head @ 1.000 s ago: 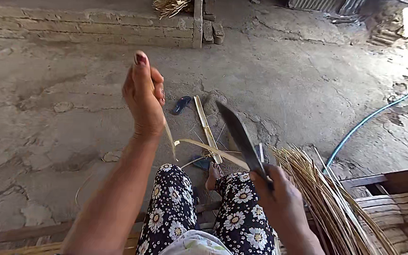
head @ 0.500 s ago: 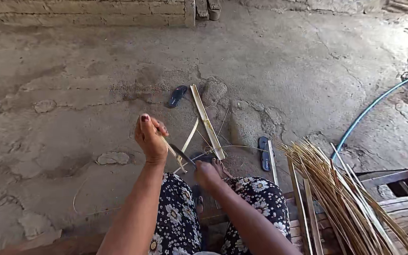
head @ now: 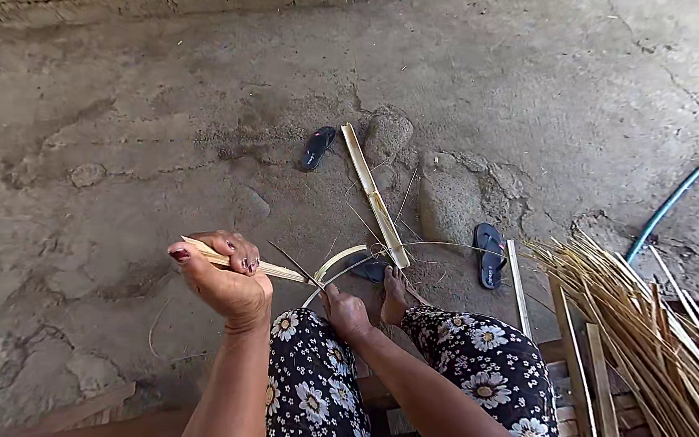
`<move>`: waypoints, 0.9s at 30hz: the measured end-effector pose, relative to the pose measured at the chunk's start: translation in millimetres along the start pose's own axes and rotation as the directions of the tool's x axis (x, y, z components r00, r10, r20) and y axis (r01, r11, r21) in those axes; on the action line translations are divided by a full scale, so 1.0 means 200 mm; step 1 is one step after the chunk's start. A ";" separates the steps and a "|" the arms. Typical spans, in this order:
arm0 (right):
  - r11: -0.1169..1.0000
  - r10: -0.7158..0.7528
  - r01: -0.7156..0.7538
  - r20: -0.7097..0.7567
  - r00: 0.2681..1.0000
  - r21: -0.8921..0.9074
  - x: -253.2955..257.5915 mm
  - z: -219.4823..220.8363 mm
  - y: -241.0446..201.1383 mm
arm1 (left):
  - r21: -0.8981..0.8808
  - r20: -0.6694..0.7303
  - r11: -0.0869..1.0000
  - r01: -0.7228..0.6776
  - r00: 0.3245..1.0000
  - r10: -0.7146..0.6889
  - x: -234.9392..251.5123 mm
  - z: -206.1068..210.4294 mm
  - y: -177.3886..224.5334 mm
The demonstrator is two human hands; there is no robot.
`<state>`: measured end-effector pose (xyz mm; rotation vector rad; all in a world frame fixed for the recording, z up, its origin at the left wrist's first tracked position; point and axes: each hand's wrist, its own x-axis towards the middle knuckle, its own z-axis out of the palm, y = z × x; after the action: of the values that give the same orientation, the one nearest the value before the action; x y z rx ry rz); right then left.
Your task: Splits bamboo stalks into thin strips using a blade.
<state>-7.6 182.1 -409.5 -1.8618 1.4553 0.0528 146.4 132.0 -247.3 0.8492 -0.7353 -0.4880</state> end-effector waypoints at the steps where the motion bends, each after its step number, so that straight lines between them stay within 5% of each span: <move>1: 0.999 0.048 -0.048 0.075 0.996 -0.005 0.04 0.03 0.04 | -0.003 0.004 1.000 0.003 1.000 -0.003 -0.02 0.01 0.00; 6: 0.989 0.143 -0.135 0.218 0.965 -0.054 0.11 0.02 0.08 | -0.011 0.003 1.000 0.007 1.000 -0.007 -0.01 0.03 -0.01; 11: 0.992 -0.107 0.117 -0.205 0.973 0.037 0.04 0.01 0.00 | 0.006 0.015 1.000 0.002 1.000 -0.002 -0.01 0.04 -0.01; 14: 0.994 0.113 -0.111 0.180 0.977 -0.020 0.18 0.07 0.16 | -0.010 0.045 1.000 0.023 0.999 -0.022 -0.05 0.06 0.00; 17: 0.990 0.140 -0.137 0.224 0.965 -0.028 0.16 0.01 0.09 | -0.028 0.027 0.999 0.026 0.999 -0.025 -0.02 0.05 0.00; 20: 0.997 -0.026 0.029 -0.044 0.999 0.074 0.03 -0.11 -0.07 | -0.047 0.026 0.999 0.008 1.000 -0.007 -0.02 0.05 -0.01; 22: 0.988 -0.137 0.151 -0.248 0.959 0.038 0.02 -0.04 -0.05 | -0.023 0.037 1.000 0.003 0.999 -0.002 -0.04 0.05 -0.01; 24: 0.990 0.127 -0.114 0.181 0.975 -0.080 0.05 0.04 0.14 | -0.007 0.071 1.000 0.014 0.997 -0.014 -0.08 0.06 0.01; 25: 0.955 0.286 -0.238 0.345 0.894 -0.175 0.07 0.09 0.28 | -0.017 0.101 0.999 0.029 0.995 -0.027 -0.11 0.06 0.02; 27: 0.922 0.382 -0.326 0.355 0.854 -0.208 0.13 0.16 0.43 | -0.039 0.193 0.999 0.024 0.981 -0.016 -0.11 0.07 0.02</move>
<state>-57.5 173.7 -490.5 -1.5462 1.5142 0.6866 121.8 140.9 -246.3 0.7785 -0.8924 -0.6074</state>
